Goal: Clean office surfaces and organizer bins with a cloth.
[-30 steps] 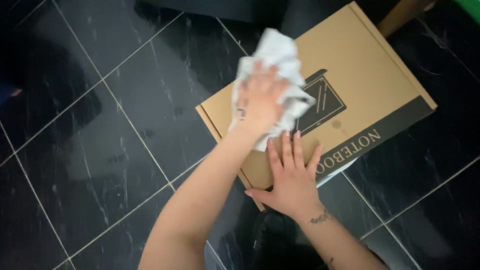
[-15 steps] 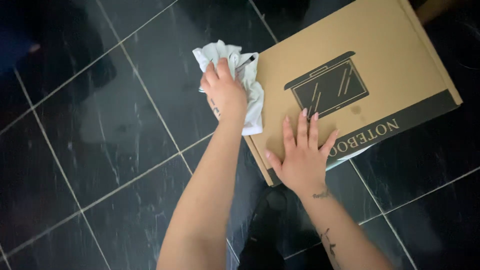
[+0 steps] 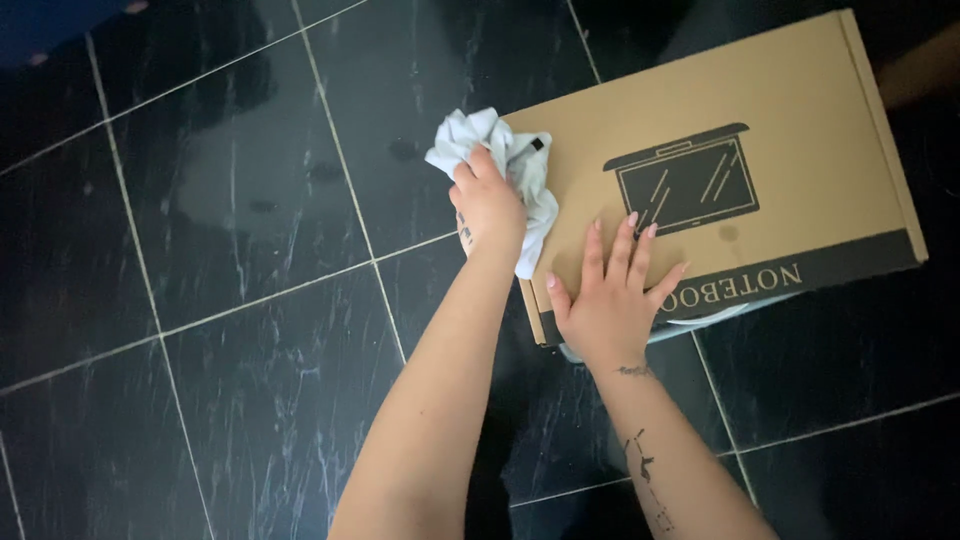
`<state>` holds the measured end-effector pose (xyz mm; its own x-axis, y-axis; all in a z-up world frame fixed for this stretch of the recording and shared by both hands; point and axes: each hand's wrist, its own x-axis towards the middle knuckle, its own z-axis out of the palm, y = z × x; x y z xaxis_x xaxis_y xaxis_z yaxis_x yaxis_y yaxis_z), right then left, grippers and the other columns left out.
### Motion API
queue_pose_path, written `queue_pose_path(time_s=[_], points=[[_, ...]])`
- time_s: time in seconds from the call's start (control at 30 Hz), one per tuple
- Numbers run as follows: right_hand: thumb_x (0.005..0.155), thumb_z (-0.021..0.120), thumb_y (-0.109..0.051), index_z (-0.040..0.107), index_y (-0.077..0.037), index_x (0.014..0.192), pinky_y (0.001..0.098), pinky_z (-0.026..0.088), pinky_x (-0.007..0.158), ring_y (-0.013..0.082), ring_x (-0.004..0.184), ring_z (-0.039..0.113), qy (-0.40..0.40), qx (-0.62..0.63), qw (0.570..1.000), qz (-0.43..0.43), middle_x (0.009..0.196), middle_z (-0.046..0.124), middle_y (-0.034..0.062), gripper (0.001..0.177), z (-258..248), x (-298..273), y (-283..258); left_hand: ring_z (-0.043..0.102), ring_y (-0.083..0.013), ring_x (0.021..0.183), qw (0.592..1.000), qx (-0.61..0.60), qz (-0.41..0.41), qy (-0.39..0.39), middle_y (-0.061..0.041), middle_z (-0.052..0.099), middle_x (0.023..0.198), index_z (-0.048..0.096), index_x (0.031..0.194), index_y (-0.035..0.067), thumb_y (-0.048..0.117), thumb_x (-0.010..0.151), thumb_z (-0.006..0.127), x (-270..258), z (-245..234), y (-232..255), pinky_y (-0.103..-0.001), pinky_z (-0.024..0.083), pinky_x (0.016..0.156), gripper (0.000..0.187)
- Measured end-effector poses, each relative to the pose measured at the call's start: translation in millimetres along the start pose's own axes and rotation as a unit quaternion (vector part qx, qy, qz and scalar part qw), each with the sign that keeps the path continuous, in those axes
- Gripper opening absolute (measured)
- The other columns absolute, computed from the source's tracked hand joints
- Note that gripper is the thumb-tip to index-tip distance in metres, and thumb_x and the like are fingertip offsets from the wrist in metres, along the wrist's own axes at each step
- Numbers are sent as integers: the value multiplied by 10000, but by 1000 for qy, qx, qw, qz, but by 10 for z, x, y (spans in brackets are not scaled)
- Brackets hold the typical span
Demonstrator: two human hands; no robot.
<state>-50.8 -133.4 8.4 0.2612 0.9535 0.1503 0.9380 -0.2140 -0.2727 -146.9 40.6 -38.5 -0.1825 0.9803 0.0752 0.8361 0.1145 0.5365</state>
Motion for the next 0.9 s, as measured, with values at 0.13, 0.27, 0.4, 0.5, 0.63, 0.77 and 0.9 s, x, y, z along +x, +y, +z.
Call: queue_pose_path(time_s=[0.13,0.27,0.4,0.5,0.63,0.77,0.9], points=[[974,515,-565,389,-69,1596,837,43,1111,488,1560,152,-12,0,1000,2,1680,212,294,805,-34,18,-21,599,-482,1128,994,-27,-31,-106,-262,569,1303,490,1375,79,239,936,649,-198,-241,-213,-541,507,938,493],[904,581,-439,374,-74,1571,823,22,1114,484,1556,136,-31,-5,999,17,1666,201,292,788,-60,61,-24,649,-474,1131,957,-57,-83,-271,-291,684,1182,588,1249,47,357,974,598,-639,-518,-530,-552,499,976,414],[766,607,-265,323,-81,1625,783,6,1127,460,1574,114,-74,-50,996,23,1691,187,277,923,15,24,35,656,-467,1122,950,-129,-79,-272,-296,685,1160,589,1210,17,386,922,656,-990,-808,-326,-532,510,951,472],[859,598,-218,315,-111,1654,772,-2,1149,439,1607,115,-57,-80,995,9,1731,194,250,850,44,32,45,656,-465,1130,951,-210,-62,-217,-302,679,1177,560,1233,-10,365,882,689,-918,-507,-312,-512,522,943,529],[881,556,-386,335,-87,1596,788,0,1132,450,1568,120,-49,-31,998,8,1676,204,280,806,-11,45,10,584,-471,1218,964,-223,-76,-119,-323,594,1305,481,1371,-32,361,900,708,-481,-59,-296,-488,484,1016,654],[990,460,-541,381,-69,1575,797,11,1144,462,1576,136,-21,-11,1000,1,1674,234,291,756,43,25,60,547,-454,1277,973,-220,-41,-51,-276,566,1382,446,1462,69,358,895,733,-20,-134,34,-488,460,1061,698],[990,442,-491,405,-52,1569,777,18,1135,466,1556,157,-11,-13,1000,-9,1656,252,300,728,76,18,66,453,-487,1305,994,-50,102,1,-242,426,1522,516,1452,211,252,837,728,26,-233,162,-558,425,1082,652]])
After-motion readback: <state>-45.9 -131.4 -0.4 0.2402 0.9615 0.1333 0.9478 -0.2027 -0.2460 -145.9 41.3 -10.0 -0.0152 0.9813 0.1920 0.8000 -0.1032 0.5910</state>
